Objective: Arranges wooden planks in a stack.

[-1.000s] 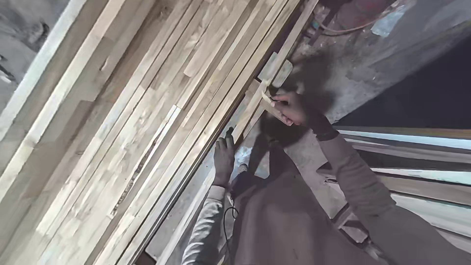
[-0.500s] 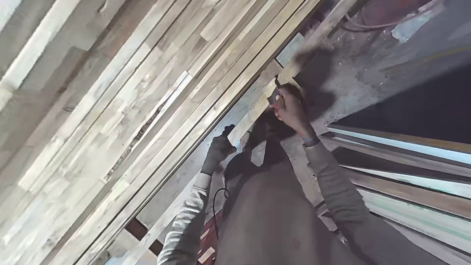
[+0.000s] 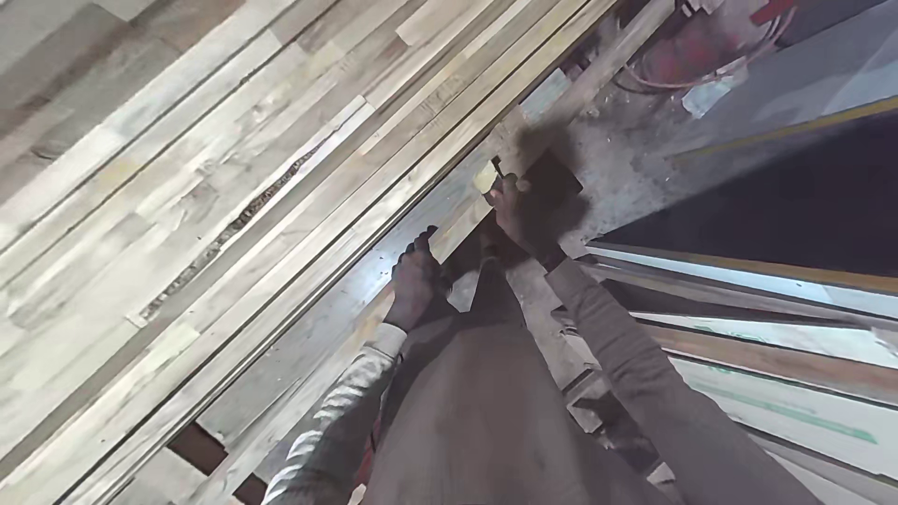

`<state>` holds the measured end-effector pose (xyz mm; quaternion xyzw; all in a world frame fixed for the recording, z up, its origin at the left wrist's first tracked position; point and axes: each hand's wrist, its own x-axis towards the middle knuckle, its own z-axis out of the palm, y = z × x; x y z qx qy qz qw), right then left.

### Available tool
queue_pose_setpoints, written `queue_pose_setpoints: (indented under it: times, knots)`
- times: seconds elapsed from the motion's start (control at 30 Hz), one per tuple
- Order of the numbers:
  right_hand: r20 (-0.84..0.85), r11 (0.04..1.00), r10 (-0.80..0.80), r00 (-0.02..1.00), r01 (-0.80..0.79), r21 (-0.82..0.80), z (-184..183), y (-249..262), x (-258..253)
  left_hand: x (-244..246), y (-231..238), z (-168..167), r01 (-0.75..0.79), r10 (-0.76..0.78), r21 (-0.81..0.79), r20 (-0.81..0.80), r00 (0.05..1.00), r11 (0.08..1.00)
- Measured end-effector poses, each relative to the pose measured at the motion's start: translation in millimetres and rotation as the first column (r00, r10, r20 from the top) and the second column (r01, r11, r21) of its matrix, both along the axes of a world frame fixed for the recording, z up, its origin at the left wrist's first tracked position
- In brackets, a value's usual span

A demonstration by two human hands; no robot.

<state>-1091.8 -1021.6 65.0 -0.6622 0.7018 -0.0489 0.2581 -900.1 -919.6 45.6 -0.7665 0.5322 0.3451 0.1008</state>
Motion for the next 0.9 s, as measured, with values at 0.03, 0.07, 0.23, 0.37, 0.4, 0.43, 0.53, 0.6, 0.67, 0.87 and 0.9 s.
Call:
queue_pose_setpoints:
  times: [0.03, 0.07, 0.23, 0.37, 0.4, 0.43, 0.53, 0.6, 0.67, 0.87, 0.9]
  knots:
    - [0.023, 0.999, -0.027, 0.999, 0.026, 0.032, 6.1, -10.5, -1.8, -2.7, 1.2, 3.1, -0.012, 0.012, -0.005, -0.004, 1.000, 1.000]
    - [0.014, 0.999, -0.033, 0.999, 0.033, 0.028, 8.5, -13.9, -2.7, -5.8, 4.0, 4.5, -0.024, 0.024, -0.014, -0.011, 1.000, 1.000]
    - [0.038, 0.999, 0.029, 0.999, -0.028, -0.033, 13.6, 7.4, 9.3, -4.6, 4.7, 6.1, -0.026, 0.026, -0.024, 0.007, 1.000, 0.999]
    - [0.055, 0.974, -0.120, 0.991, 0.106, 0.202, 49.7, -2.8, 7.5, -8.0, 5.1, 3.2, -0.030, 0.030, 0.000, 0.035, 0.999, 1.000]
    - [0.039, 0.982, -0.082, 0.996, 0.074, 0.174, 44.0, 13.7, 9.0, -7.3, 4.1, 3.7, -0.035, 0.035, 0.011, 0.032, 0.999, 0.999]
    - [0.043, 0.995, -0.019, 0.999, 0.014, 0.098, 30.6, 33.7, 4.8, -6.3, 3.3, 5.0, -0.036, 0.036, 0.015, 0.027, 0.999, 0.999]
    - [0.093, 0.998, 0.024, 0.995, -0.018, -0.066, -16.1, 34.6, -29.3, -4.3, 0.2, 7.7, -0.020, 0.020, 0.004, 0.015, 1.000, 1.000]
    - [-0.006, 0.998, -0.041, 0.999, 0.040, -0.057, -22.4, 28.6, -45.9, -2.1, 2.1, 6.3, -0.004, 0.004, 0.020, 0.008, 1.000, 1.000]
    - [0.048, 0.969, -0.110, 0.993, 0.096, 0.225, 22.9, 1.8, -28.9, 2.6, -2.9, 4.6, 0.000, 0.001, 0.040, -0.011, 1.000, 0.999]
    - [0.141, 0.999, -0.013, 0.990, 0.020, -0.048, 3.0, 53.5, 2.0, 14.3, -8.1, -10.7, 0.000, 0.006, 0.071, -0.087, 0.996, 0.997]
    - [0.124, 1.000, -0.018, 0.992, 0.017, 0.008, -1.6, 73.3, 8.5, 13.8, -0.5, -15.3, -0.010, 0.015, 0.050, -0.096, 0.995, 0.999]
